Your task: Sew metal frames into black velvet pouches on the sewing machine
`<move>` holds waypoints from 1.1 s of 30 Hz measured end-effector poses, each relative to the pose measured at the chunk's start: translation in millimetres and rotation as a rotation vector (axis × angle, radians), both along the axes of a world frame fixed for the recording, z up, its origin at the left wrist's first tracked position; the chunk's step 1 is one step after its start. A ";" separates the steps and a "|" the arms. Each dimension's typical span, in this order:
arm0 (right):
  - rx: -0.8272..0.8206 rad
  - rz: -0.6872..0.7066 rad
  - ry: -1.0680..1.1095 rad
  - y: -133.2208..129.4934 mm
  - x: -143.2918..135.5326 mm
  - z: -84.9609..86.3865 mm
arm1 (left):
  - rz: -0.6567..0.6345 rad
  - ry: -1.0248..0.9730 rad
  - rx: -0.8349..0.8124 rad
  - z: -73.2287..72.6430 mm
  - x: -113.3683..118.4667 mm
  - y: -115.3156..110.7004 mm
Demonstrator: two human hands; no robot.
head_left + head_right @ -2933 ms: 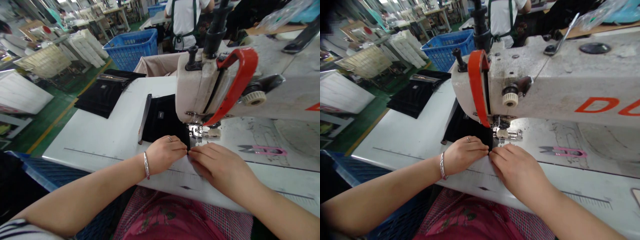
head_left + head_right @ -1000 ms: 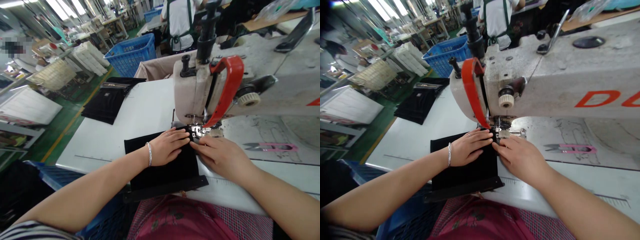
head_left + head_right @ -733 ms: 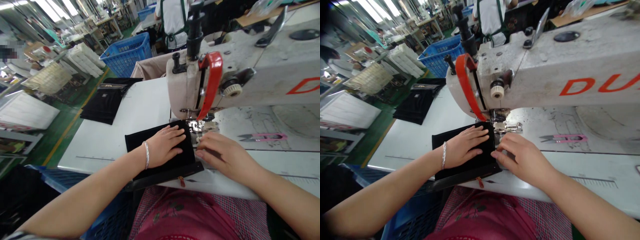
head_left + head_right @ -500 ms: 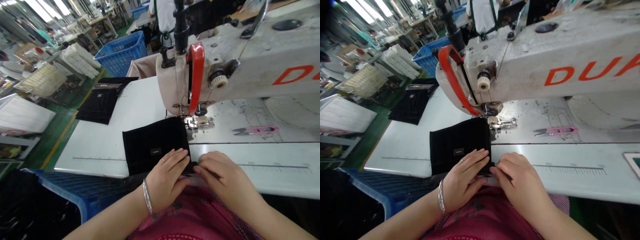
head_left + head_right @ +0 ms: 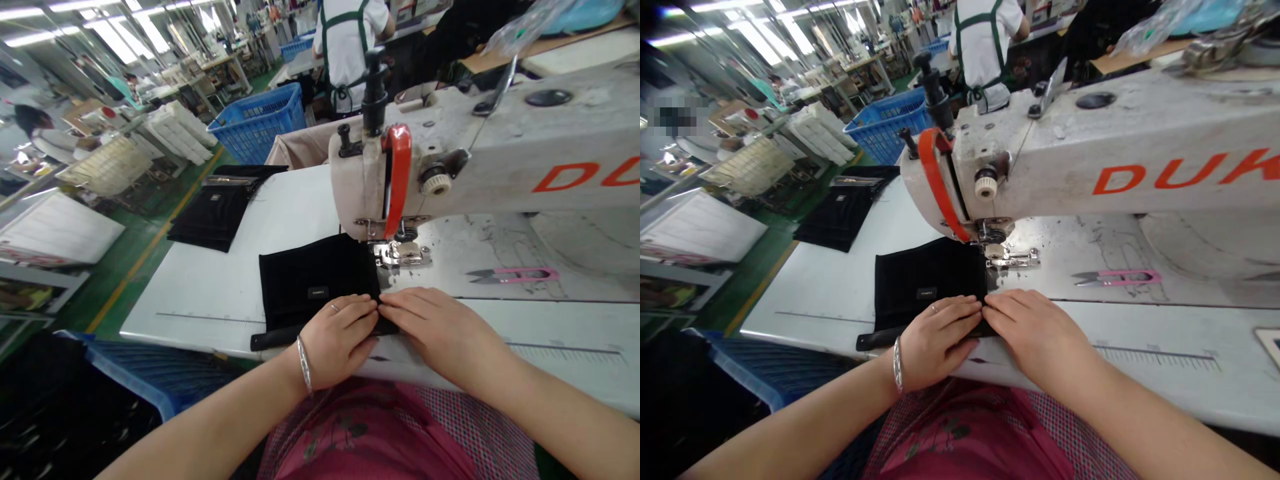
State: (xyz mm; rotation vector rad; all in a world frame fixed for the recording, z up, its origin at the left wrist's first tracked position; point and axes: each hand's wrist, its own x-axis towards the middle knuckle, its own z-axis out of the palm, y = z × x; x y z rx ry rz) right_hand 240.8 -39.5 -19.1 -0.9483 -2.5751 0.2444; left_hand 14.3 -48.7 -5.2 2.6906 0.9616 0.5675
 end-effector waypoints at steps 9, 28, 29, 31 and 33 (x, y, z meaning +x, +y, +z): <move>0.055 0.068 -0.054 43.5 -0.8 10.1 | -0.095 -0.035 0.011 -1.8 -8.1 50.9; 0.082 -0.224 0.138 57.4 0.9 1.9 | -0.067 -0.077 0.042 -8.2 -13.1 105.9; 0.099 -0.258 0.144 58.1 2.2 2.6 | -0.072 -0.095 0.031 -8.1 -15.2 108.4; 0.129 -0.324 0.114 60.2 4.2 4.1 | -0.095 -0.141 0.010 -7.2 -19.9 114.3; 0.151 -0.367 0.055 62.7 5.6 5.0 | -0.126 -0.189 -0.017 -5.8 -23.5 119.4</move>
